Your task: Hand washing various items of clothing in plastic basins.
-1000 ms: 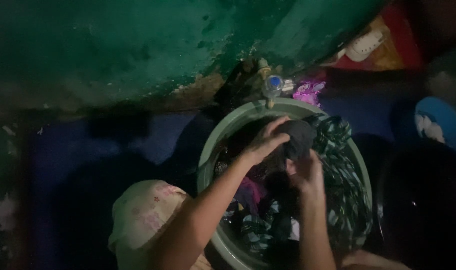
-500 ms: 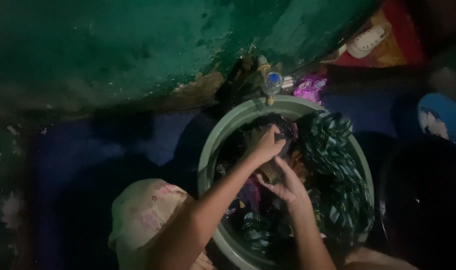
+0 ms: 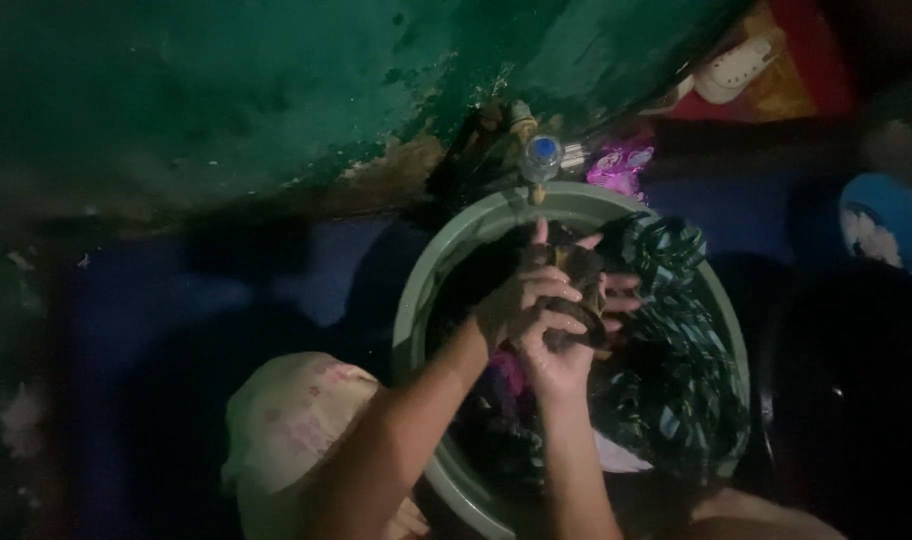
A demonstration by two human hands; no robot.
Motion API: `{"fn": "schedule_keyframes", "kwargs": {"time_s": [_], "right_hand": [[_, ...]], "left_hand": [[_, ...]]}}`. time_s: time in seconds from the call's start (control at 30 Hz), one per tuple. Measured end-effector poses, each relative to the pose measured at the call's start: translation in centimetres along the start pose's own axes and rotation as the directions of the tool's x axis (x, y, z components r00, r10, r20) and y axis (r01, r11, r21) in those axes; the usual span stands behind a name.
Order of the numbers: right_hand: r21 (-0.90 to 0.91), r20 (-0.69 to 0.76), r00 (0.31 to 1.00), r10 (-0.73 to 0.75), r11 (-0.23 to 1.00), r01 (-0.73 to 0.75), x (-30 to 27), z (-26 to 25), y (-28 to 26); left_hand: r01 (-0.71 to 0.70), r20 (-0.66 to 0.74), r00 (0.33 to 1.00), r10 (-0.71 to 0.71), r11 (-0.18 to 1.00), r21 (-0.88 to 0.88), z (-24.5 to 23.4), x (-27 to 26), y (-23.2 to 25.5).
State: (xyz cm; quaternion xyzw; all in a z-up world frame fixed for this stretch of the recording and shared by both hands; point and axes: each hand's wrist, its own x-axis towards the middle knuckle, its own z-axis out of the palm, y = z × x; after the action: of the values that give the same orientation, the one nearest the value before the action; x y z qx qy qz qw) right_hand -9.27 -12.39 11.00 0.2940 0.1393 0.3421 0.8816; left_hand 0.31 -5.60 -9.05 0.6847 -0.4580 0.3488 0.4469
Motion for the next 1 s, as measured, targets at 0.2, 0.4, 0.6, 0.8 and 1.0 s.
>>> {"fn": "schedule_keyframes", "kwargs": {"time_s": [0.2, 0.4, 0.6, 0.8, 1.0], "right_hand": [[-0.208, -0.080, 0.995, 0.062, 0.975, -0.078, -0.9, 3.3, -1.7], [-0.928, -0.302, 0.772, -0.560, -0.012, -0.372, -0.3, 3.0, -7.7], [-0.737, -0.128, 0.711, -0.692, -0.413, -0.534, 1.1, 1.0, -10.1], [-0.277, 0.213, 0.796, -0.566, -0.817, -0.506, -2.1, -3.3, -22.0], [-0.388, 0.414, 0.374, -0.830, -0.532, -0.753, -7.1, 8.9, -11.1]], "left_hand": [[0.313, 0.069, 0.802, -0.593, 0.320, -0.894, -6.2, 11.4, 1.1], [0.666, 0.237, 0.643, -0.728, 0.379, -0.642, -7.3, 13.8, 2.3], [0.840, 0.116, 0.487, -0.866, 0.427, -0.334, -1.8, 10.5, 1.5], [0.776, -0.221, 0.614, -0.758, 0.631, -0.005, 2.6, 6.8, 1.5], [0.654, -0.029, 0.738, -0.674, 0.726, -0.214, -4.5, 9.3, 1.9]]}}
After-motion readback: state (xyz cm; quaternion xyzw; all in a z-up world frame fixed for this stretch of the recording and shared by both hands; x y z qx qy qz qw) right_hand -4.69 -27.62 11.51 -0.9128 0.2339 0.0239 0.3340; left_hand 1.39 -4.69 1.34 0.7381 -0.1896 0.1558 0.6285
